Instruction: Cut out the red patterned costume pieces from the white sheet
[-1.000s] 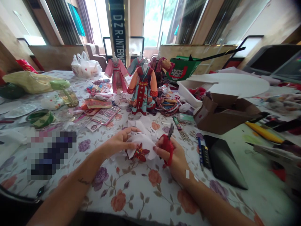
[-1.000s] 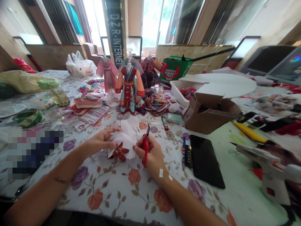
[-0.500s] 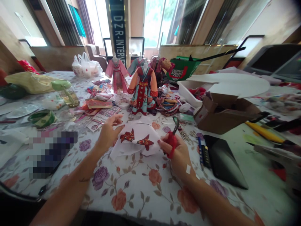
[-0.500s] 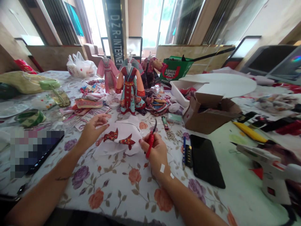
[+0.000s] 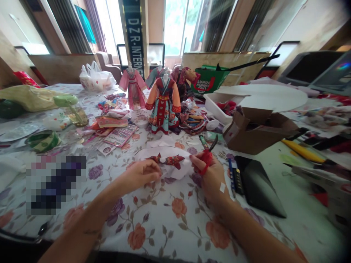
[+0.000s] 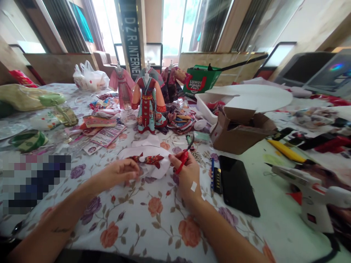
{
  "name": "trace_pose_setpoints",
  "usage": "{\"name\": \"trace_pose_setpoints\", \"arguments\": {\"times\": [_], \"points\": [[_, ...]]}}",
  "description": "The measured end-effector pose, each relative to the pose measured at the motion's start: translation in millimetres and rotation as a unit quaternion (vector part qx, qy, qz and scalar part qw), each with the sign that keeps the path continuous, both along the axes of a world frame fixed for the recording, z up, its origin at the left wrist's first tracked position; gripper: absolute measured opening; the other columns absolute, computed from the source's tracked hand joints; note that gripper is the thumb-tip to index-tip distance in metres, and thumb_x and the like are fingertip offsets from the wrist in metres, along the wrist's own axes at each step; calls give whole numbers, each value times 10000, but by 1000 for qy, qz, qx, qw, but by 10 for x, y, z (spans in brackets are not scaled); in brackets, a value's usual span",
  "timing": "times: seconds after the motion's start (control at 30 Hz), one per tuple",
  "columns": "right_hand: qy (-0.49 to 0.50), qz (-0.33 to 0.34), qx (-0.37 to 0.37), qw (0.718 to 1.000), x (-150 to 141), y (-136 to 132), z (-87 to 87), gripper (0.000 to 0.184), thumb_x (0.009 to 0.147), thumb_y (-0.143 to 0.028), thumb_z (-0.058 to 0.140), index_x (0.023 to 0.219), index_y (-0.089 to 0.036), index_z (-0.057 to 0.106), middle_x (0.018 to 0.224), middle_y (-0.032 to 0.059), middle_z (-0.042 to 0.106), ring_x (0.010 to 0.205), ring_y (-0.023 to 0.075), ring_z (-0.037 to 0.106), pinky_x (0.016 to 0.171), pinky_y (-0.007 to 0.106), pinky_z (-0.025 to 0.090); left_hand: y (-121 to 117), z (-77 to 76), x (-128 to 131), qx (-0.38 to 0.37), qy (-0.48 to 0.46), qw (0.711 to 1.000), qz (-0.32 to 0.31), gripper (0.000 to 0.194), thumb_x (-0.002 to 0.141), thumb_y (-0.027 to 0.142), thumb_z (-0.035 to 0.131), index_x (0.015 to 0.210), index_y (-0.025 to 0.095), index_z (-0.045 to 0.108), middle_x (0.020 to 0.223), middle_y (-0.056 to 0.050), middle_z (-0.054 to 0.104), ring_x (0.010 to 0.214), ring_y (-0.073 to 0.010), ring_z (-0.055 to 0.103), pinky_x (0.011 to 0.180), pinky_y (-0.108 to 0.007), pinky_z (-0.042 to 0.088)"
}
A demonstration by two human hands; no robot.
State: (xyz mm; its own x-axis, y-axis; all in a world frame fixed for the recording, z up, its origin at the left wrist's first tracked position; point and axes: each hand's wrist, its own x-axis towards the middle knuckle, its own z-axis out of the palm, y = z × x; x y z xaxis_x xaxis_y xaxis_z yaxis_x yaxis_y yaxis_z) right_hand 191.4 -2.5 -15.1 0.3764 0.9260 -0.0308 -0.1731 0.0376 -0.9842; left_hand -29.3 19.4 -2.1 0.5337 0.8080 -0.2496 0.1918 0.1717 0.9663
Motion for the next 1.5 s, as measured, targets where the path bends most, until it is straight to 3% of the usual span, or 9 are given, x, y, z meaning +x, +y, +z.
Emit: {"name": "trace_pose_setpoints", "arguments": {"times": [0.13, 0.33, 0.53, 0.63, 0.77, 0.9, 1.03, 1.3, 1.5], "points": [[12, -6, -1, 1000, 34, 37, -31, 245, 675, -306, 760, 713, -194, 545, 593, -56, 522, 514, 83, 435, 460, 196, 335, 43, -95, 83, 38, -110, 989, 90, 343, 762, 250, 686, 1087, 219, 582, 1158, -81, 631, 1090, -213, 585, 850, -306, 474], [2, 0, 7, 1000, -1, -3, -5, 256, 666, -319, 768, 715, -200, 547, 577, -52, 528, 491, 94, 434, 428, 204, 323, 147, -118, 67, 257, -28, 921, 292, 297, 796, 289, 630, 1075, 193, 596, 1080, -76, 609, 1002, -199, 579, 838, -297, 470], [-86, 45, 62, 993, -79, -124, 56, 227, 656, -253, 772, 765, -208, 577, 759, 1, 615, 599, 130, 516, 514, 238, 412, 490, -87, -97, 381, 122, 886, 236, 347, 809, 331, 594, 1119, 179, 632, 1266, -128, 570, 1238, -272, 447, 1069, -429, 294], [-120, 55, 87, 987, -94, -147, 53, 210, 673, -255, 759, 757, -214, 571, 780, 8, 624, 637, 145, 542, 585, 265, 450, 630, -98, -116, 364, 124, 894, 231, 285, 681, 319, 715, 945, 212, 697, 1174, -96, 629, 1220, -313, 448, 1105, -468, 213], [-107, 38, 69, 991, -70, -131, 39, 223, 679, -293, 760, 763, -212, 571, 761, 5, 623, 586, 133, 510, 517, 243, 416, 676, -66, -111, 338, 75, 908, 235, 148, 668, 346, 723, 703, 215, 663, 947, -65, 677, 1024, -281, 564, 1015, -429, 351], [-100, 27, 69, 992, -53, -130, 15, 215, 705, -301, 751, 789, -214, 573, 774, 3, 621, 596, 132, 510, 512, 236, 409, 606, 123, -114, 302, -9, 917, 259, 229, 866, 418, 469, 863, 216, 577, 759, -9, 624, 709, -172, 601, 705, -307, 497], [-120, 43, 85, 988, -63, -147, -5, 215, 698, -262, 765, 789, -218, 575, 792, -2, 628, 646, 139, 539, 597, 254, 447, 515, 327, -65, 227, -110, 930, 269, 238, 814, 444, 590, 877, 216, 569, 644, 31, 576, 565, -129, 555, 534, -220, 440], [-82, -1, 47, 995, -32, -99, 32, 265, 682, -365, 764, 754, -216, 558, 662, -29, 558, 468, 104, 422, 416, 236, 340, 364, 283, -92, 18, 98, 995, -5, 329, 638, 396, 782, 850, 153, 712, 773, -48, 734, 706, -217, 666, 568, -254, 483], [-91, 40, 47, 994, -87, -141, -9, 236, 708, -342, 750, 766, -211, 562, 695, -20, 581, 543, 126, 495, 469, 235, 371, 250, 133, 121, -72, -210, 967, 129, 462, 719, 268, 745, 1147, 199, 585, 964, -61, 736, 793, -196, 697, 734, -312, 559]]}}
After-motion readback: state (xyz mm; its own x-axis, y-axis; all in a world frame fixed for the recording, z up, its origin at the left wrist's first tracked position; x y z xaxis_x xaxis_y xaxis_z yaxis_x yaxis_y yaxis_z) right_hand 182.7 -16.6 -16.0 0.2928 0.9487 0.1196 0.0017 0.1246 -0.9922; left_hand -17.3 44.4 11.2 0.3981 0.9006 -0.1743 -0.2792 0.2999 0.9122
